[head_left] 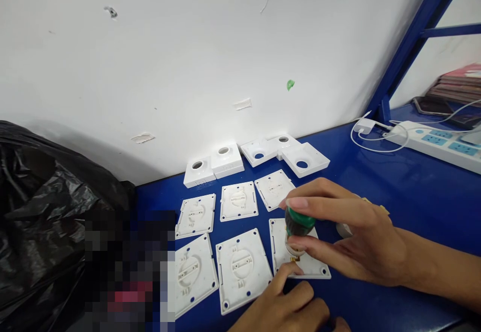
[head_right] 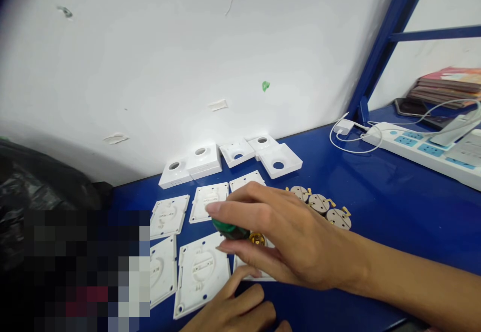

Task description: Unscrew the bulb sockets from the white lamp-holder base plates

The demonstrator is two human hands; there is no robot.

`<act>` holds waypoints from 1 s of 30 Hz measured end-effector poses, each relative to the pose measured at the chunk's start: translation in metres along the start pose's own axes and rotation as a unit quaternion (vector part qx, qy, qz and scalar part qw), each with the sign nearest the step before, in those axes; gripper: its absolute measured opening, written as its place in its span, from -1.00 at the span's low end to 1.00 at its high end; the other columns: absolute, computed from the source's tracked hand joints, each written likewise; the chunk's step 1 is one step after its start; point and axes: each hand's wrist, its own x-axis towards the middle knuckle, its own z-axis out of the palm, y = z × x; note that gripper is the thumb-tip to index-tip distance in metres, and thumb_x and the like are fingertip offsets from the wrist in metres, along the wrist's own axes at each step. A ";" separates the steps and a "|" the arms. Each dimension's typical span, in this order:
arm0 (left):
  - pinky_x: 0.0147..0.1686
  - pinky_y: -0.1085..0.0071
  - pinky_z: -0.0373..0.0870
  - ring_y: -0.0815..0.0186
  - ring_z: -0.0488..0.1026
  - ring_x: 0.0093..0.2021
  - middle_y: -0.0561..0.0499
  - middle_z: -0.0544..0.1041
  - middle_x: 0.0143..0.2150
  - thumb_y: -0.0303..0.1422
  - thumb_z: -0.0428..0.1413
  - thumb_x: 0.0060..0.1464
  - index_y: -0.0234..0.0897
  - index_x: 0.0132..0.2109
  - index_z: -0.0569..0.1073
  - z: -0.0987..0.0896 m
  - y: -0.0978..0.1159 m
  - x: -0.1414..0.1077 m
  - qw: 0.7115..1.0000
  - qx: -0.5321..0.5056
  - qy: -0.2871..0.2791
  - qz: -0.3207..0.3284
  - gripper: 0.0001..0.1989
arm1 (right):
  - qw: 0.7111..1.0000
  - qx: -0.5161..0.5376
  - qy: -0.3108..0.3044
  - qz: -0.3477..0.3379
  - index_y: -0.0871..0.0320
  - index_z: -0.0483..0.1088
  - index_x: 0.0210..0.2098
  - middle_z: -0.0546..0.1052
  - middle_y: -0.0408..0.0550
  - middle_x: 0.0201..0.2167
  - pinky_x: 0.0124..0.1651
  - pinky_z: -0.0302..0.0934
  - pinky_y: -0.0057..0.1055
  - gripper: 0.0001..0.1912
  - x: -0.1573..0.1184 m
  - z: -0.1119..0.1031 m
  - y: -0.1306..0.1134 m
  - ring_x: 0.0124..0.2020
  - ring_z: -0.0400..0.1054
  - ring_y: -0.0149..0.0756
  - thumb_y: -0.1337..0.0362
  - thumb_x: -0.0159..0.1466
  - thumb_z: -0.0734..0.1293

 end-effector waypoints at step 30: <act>0.30 0.18 0.21 0.40 0.25 -0.40 0.24 0.39 -0.40 -0.51 0.27 0.38 -0.21 -0.16 0.56 0.016 0.001 -0.013 1.000 0.023 -0.012 0.007 -0.88 | 0.999 0.004 -0.028 -0.015 0.26 0.28 0.33 0.53 0.03 -0.06 -0.13 0.48 -0.37 -0.57 0.002 -0.001 -0.002 -0.09 0.43 -0.29 0.48 0.50 0.34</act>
